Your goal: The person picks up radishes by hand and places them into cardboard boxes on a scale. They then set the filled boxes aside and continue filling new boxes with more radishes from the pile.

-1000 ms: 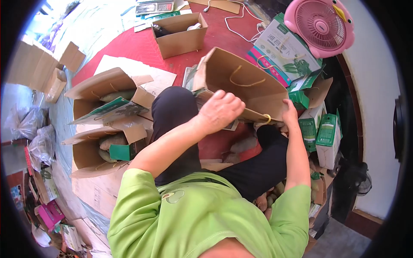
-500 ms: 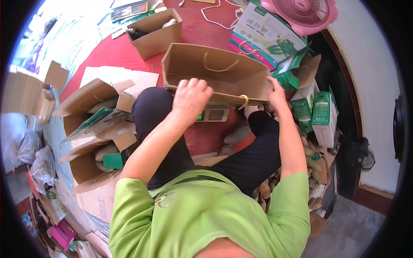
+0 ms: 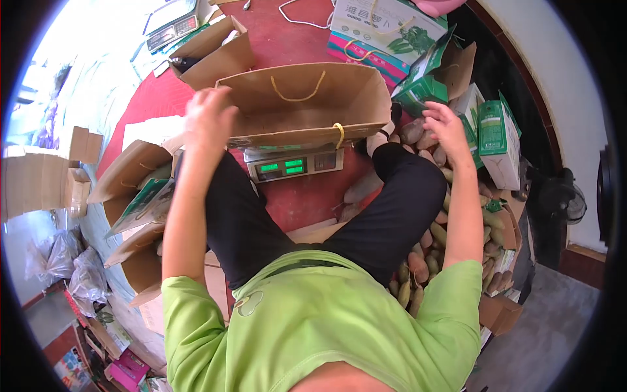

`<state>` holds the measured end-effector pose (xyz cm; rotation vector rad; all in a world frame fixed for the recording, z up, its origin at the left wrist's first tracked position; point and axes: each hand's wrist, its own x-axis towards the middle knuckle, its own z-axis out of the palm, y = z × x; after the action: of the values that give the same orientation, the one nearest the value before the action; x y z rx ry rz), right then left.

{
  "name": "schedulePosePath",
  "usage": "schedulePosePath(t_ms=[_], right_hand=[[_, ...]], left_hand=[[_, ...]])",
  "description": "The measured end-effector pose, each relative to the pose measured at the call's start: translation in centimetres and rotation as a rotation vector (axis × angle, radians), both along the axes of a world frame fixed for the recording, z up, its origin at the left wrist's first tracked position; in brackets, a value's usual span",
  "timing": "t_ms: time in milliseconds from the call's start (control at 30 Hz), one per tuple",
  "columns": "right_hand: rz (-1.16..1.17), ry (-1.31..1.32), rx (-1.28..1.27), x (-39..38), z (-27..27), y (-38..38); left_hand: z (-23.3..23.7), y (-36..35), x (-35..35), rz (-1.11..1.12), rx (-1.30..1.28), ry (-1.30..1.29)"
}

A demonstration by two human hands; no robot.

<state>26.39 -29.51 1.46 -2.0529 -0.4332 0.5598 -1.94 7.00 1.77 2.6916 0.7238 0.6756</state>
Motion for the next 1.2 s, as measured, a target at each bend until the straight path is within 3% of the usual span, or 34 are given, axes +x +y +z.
schedulePosePath(t_ms=[167,233,267,300,333,400,433,567,667,733,800,833,900,967,1000,1067,1200], right_hand=[[-0.254,0.083,-0.042,-0.4,-7.0,-9.5],[-0.256,0.142,-0.019,-1.6,-12.6,-13.7],[-0.230,0.140,0.029,-1.9,-17.2,-16.6],[-0.274,0.182,0.044,-4.2,-17.9,-17.0],[-0.262,0.134,0.065,-4.8,-23.8,-20.4],[-0.363,0.278,-0.009,-9.3,-24.3,-21.1],[-0.310,0.258,-0.250,-11.1,-23.9,-21.2],[-0.365,0.386,-0.297,-17.6,-27.1,-22.5],[-0.299,0.441,-0.397,-22.6,-35.3,-25.9],[-0.057,0.199,-0.363,-25.8,-41.5,-28.3],[-0.164,0.378,-0.335,-29.4,-44.1,-28.7],[-0.237,0.538,-0.291,-30.5,-43.9,-27.6],[-0.244,0.571,-0.345,-32.0,-40.6,-25.5],[-0.231,0.601,-0.396,-33.8,-39.1,-25.0],[-0.221,0.614,-0.418,-34.8,-38.8,-24.9],[-0.177,0.640,-0.478,-36.4,-37.8,-24.7],[-0.089,0.653,-0.612,-37.9,-36.0,-24.2]], left_hand=[[0.7,2.9,0.4,0.183,-0.057,0.251],[-0.3,3.3,1.1,0.190,-0.194,0.502],[-1.6,4.0,1.0,0.179,-0.191,0.508],[-3.4,4.8,0.9,0.132,-0.211,0.544],[-4.4,4.9,1.1,0.082,-0.232,0.580],[-4.1,4.0,1.8,0.120,-0.205,0.601],[-4.0,3.9,1.9,0.129,-0.208,0.591],[-5.3,4.9,1.5,0.075,-0.154,0.542],[-5.9,5.6,1.5,0.054,-0.134,0.518],[-6.0,6.0,1.6,0.079,-0.125,0.563],[-6.9,7.1,1.2,0.017,-0.073,0.546],[-6.4,6.4,1.4,0.039,-0.092,0.597],[-4.9,5.3,1.4,0.048,-0.101,0.652],[-3.8,3.3,1.2,0.062,0.160,0.532],[-3.3,2.6,1.4,0.058,0.165,0.534],[-2.5,1.0,1.4,-0.119,-0.047,0.408],[-2.8,-4.4,0.9,-0.268,-0.045,0.312]])
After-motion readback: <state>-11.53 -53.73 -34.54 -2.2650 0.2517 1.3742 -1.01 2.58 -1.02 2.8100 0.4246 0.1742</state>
